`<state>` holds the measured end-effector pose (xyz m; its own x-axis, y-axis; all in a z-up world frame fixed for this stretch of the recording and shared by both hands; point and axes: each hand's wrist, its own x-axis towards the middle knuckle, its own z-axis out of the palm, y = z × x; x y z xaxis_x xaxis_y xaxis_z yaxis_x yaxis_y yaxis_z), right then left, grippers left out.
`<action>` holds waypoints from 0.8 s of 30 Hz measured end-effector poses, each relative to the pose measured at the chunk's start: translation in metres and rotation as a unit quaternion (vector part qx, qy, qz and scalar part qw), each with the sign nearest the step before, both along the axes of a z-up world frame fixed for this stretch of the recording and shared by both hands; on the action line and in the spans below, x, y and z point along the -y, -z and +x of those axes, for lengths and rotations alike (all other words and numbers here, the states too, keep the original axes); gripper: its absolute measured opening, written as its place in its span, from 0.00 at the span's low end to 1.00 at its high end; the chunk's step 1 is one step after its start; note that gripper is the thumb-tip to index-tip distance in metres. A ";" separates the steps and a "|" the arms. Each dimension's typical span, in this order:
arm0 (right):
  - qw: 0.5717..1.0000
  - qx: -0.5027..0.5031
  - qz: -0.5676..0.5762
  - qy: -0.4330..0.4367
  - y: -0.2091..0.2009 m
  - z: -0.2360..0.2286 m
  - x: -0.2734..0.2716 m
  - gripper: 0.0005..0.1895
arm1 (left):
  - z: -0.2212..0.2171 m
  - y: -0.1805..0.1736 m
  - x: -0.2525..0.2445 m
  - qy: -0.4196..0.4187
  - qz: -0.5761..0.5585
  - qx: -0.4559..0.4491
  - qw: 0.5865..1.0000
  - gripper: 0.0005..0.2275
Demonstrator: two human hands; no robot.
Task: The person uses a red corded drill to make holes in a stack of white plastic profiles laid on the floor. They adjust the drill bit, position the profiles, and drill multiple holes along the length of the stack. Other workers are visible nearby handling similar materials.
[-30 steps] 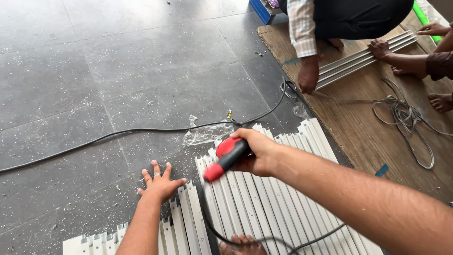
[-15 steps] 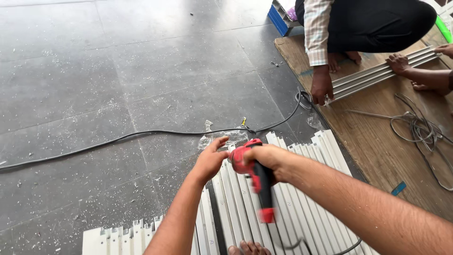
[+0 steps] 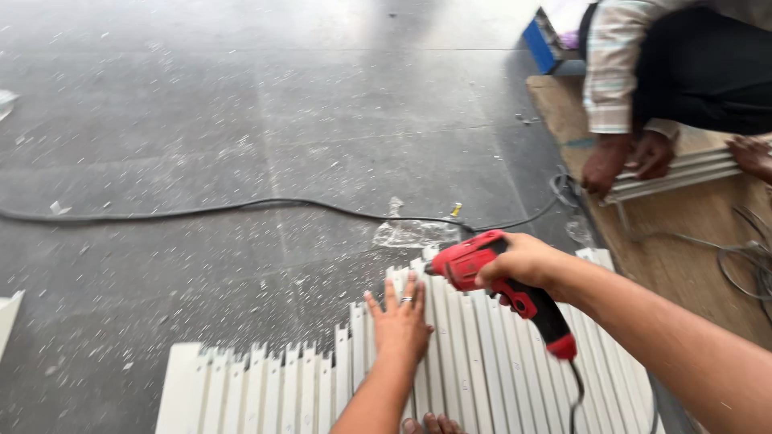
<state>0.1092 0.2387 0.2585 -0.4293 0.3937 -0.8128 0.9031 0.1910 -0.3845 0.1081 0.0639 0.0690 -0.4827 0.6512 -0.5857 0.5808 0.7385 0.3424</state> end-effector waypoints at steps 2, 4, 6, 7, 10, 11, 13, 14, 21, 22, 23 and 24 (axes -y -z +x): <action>0.996 0.002 -0.017 0.083 0.002 0.004 0.006 0.22 | 0.003 0.003 -0.004 0.005 0.001 -0.015 1.000 0.37; 0.990 0.008 -0.026 0.141 0.001 0.009 0.009 0.20 | 0.003 0.005 -0.005 0.011 -0.004 -0.019 1.000 0.37; 0.987 -0.013 -0.049 0.154 0.003 0.012 0.014 0.20 | 0.003 0.005 -0.005 0.017 -0.015 -0.008 1.000 0.37; 0.985 -0.023 -0.061 0.161 0.004 0.013 0.015 0.20 | 0.004 0.005 -0.004 0.014 -0.015 -0.009 1.000 0.37; 0.993 -0.027 0.005 0.116 0.008 0.013 0.021 0.21 | 0.002 0.005 -0.004 0.011 -0.016 -0.011 1.000 0.37; 0.992 -0.028 0.001 0.124 0.008 0.012 0.021 0.21 | 0.002 0.004 -0.004 0.011 -0.018 -0.010 1.000 0.37; 0.989 -0.030 -0.007 0.143 0.008 0.008 0.023 0.21 | 0.002 0.004 -0.003 0.011 -0.022 -0.006 1.000 0.37; 0.988 -0.031 -0.014 0.149 0.007 0.008 0.023 0.22 | 0.002 0.004 -0.003 0.011 -0.022 -0.005 1.000 0.37; 0.987 -0.029 -0.033 0.152 0.001 0.013 0.019 0.20 | 0.002 0.006 -0.003 0.011 -0.025 -0.007 1.000 0.37; 0.988 -0.041 -0.043 0.145 0.001 0.014 0.017 0.20 | 0.001 0.007 -0.004 0.008 -0.025 -0.003 1.000 0.37; 0.990 -0.040 -0.028 0.132 -0.002 0.017 0.014 0.21 | 0.001 0.008 -0.005 0.005 -0.024 0.001 1.000 0.37; 0.992 -0.038 -0.014 0.122 -0.006 0.023 0.009 0.23 | 0.001 0.011 -0.004 0.005 -0.025 0.007 1.000 0.37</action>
<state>0.1321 0.2292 0.2647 -0.3842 0.4707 -0.7942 0.8896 -0.0413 -0.4548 0.1096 0.0681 0.0584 -0.4682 0.6258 -0.6238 0.5839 0.7490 0.3132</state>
